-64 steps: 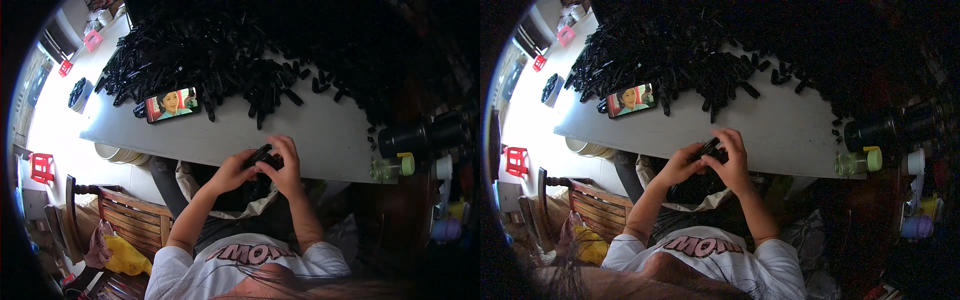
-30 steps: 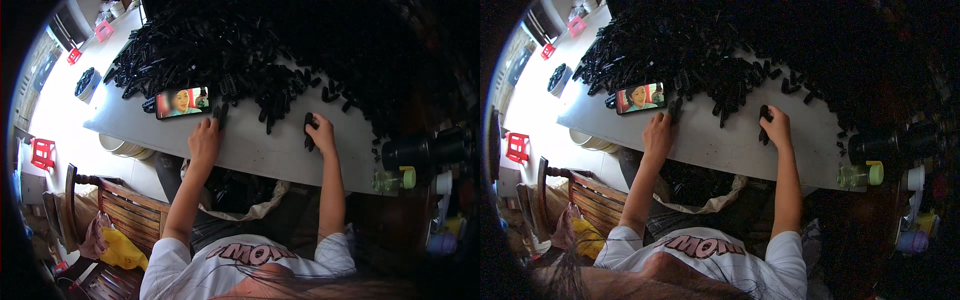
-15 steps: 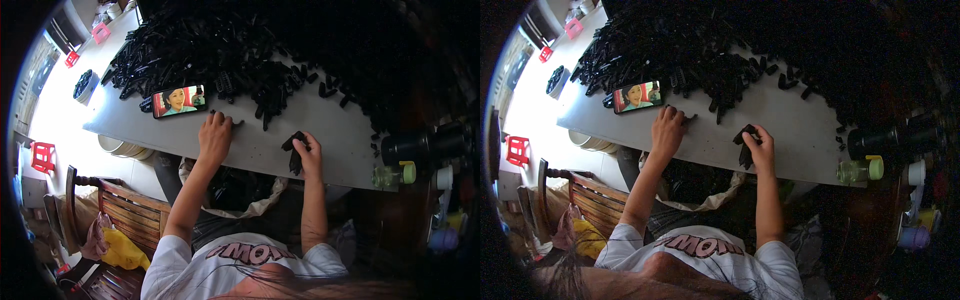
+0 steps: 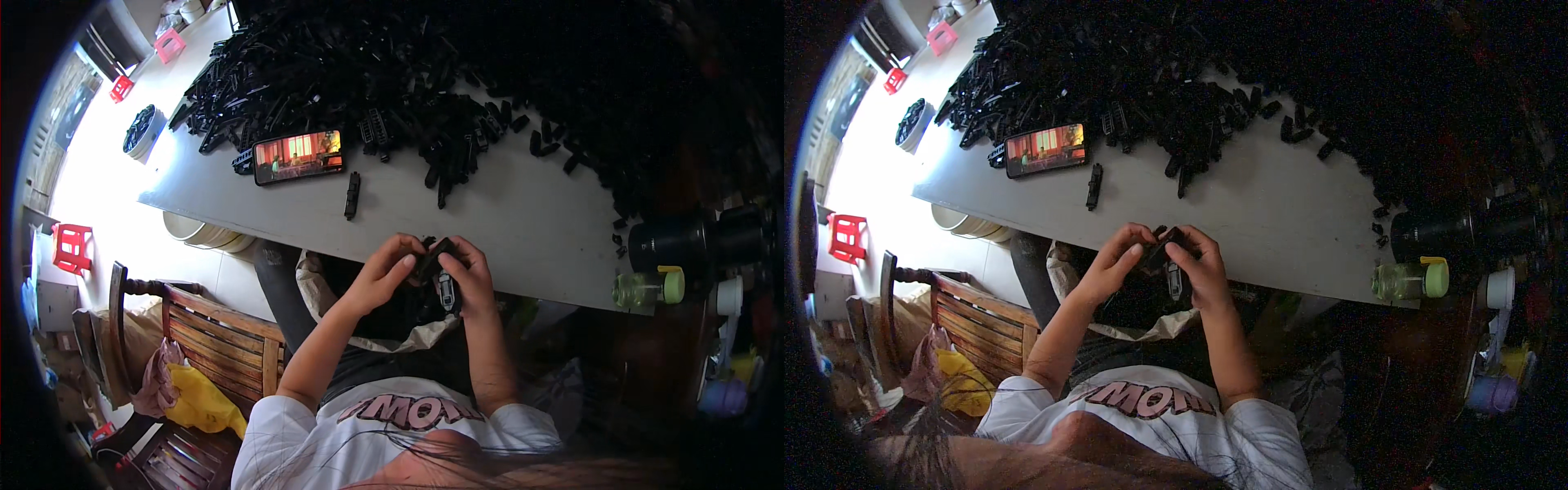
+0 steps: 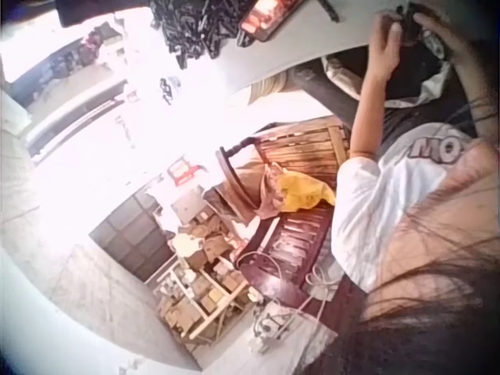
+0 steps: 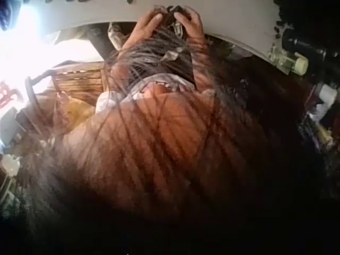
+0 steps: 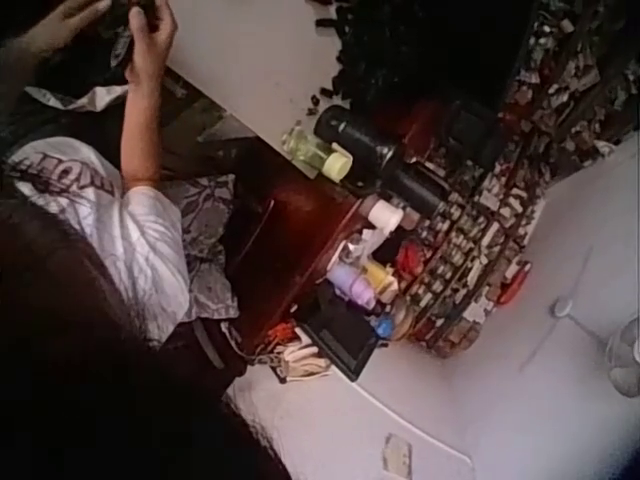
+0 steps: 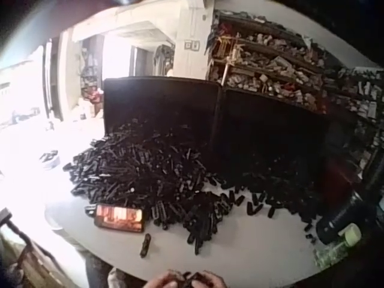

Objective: Assembling small black plastic hardware components by hand and placing them into a collection bag.

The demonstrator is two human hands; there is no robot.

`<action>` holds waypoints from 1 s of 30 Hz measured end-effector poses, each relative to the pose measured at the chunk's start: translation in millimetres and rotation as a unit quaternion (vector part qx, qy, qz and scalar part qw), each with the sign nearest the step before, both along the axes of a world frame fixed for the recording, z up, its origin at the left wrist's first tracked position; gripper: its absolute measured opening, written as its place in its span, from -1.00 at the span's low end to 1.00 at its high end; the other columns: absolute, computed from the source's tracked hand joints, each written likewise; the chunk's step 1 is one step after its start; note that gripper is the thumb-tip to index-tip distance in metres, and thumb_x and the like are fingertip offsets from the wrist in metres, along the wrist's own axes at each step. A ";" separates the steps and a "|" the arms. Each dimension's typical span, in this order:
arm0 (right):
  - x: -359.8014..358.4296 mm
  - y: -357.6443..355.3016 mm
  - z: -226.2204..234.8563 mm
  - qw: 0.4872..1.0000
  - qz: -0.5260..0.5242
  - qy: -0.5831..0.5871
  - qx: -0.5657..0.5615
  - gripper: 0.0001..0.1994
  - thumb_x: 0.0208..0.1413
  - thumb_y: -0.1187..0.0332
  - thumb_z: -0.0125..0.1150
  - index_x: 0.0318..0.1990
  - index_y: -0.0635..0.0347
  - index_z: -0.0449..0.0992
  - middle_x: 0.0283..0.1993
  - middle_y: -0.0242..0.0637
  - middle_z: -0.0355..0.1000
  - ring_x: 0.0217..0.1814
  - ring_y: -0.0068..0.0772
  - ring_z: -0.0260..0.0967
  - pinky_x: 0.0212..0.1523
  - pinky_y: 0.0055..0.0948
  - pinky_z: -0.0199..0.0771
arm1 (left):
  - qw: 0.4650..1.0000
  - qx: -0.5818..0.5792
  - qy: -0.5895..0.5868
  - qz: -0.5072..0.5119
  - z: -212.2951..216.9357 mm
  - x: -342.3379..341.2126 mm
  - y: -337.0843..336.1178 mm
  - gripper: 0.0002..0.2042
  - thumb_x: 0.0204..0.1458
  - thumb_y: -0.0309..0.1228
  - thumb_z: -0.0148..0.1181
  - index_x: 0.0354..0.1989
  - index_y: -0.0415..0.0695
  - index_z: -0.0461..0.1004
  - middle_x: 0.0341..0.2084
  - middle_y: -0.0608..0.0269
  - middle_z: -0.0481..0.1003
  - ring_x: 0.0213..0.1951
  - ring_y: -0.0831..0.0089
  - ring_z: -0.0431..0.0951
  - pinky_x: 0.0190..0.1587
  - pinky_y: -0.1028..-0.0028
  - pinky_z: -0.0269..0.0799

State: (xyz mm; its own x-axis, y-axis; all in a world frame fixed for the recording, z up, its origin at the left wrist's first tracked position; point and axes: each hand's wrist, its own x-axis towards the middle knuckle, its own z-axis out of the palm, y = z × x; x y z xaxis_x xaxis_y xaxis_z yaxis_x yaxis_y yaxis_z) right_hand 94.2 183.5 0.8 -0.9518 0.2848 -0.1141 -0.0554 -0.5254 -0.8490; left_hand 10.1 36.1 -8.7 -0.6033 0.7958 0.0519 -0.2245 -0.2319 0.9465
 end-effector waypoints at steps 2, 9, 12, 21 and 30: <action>2.7 -0.4 1.3 1.000 -0.017 0.004 -0.005 -0.85 0.07 0.40 0.09 -0.24 0.25 0.41 -0.39 -0.34 0.40 -0.54 -0.63 0.33 -0.63 -0.68 0.33 | 1.000 -0.012 -0.026 0.009 6.8 2.0 -1.1 -0.66 0.15 -0.41 -0.07 0.09 -0.22 0.16 -0.29 0.26 0.37 -0.32 0.57 0.36 -0.23 0.58 0.30; 10.6 2.0 -0.6 0.995 -0.093 -0.018 0.029 -0.83 0.09 0.35 0.14 -0.23 0.25 0.47 -0.33 -0.41 0.42 -0.28 -0.64 0.33 -0.20 -0.56 0.30 | 0.996 -0.085 -0.037 0.004 10.9 1.2 -7.1 -0.66 0.16 -0.40 -0.08 0.09 -0.24 0.21 -0.36 0.29 0.41 -0.40 0.61 0.31 -0.31 0.61 0.26; 4.2 -11.6 9.0 0.990 -0.109 0.010 0.094 -0.82 0.06 0.37 0.18 -0.22 0.25 0.48 -0.31 -0.42 0.41 -0.27 -0.63 0.33 -0.19 -0.57 0.31 | 0.983 -0.118 0.122 0.071 7.7 9.4 -5.1 -0.65 0.14 -0.38 -0.05 0.07 -0.24 0.21 -0.34 0.21 0.41 -0.37 0.50 0.35 -0.27 0.54 0.28; 4.4 -24.9 14.4 0.955 -0.102 0.010 0.278 -0.62 -0.02 0.42 0.24 -0.01 0.26 0.35 -0.09 -0.30 0.34 -0.15 -0.60 0.33 -0.28 -0.61 0.39 | 0.983 -0.096 0.152 0.030 16.6 9.3 -13.9 -0.58 -0.02 -0.49 0.10 0.04 -0.30 0.22 -0.40 -0.12 0.44 -0.36 0.03 0.51 -0.32 0.38 0.39; 16.2 -32.3 -22.4 0.983 0.043 -0.043 0.176 -0.76 -0.04 0.53 0.20 -0.17 0.25 0.38 -0.05 -0.26 0.41 -0.12 -0.56 0.34 -0.13 -0.55 0.36 | 0.870 -0.247 0.426 0.008 7.6 3.6 -44.3 -0.72 -0.11 -0.48 0.16 -0.18 -0.29 0.44 -0.41 -0.03 0.48 -0.32 0.06 0.49 -0.25 0.36 0.39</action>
